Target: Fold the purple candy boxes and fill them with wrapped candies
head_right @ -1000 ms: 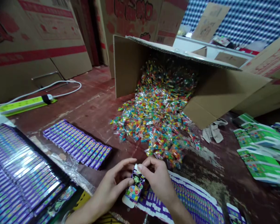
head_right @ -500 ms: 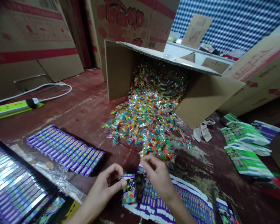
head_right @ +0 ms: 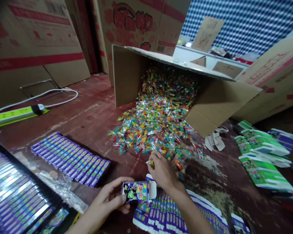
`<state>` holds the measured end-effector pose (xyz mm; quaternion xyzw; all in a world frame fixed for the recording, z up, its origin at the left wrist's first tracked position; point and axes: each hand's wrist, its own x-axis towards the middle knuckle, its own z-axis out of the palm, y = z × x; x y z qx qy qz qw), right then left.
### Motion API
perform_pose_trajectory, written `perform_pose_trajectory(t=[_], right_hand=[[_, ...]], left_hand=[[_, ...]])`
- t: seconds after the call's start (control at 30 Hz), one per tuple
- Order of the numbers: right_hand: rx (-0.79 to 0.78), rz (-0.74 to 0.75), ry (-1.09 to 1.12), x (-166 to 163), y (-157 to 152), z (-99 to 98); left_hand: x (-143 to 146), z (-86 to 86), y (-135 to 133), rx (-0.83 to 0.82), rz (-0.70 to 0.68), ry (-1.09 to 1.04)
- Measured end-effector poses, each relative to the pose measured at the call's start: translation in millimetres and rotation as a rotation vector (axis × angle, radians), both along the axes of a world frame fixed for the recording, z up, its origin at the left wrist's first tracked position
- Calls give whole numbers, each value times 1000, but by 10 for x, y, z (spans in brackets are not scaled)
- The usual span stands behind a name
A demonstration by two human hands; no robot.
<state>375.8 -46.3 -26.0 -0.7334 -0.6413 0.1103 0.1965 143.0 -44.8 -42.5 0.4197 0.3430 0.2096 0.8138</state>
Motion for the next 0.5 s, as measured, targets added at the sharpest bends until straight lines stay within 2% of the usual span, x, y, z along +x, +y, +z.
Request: perform_pose_trajectory(t=[0.1,0.23,0.3,0.4,0.5], right_hand=[[67,-60,126,140,-11,157],[200,-187,662,154,-127,462],[272,-221,810,65,-199,598],[309,-222,815,-117,-273,702],[279,-172,690,-268,-279,683]], left_hand=[[-8,49,38,20,37,29],[24,59,61,117,50,56],[40,37,57,165,26,71],[59,27,35,238,9,89],[79,88,2,248,7,62]])
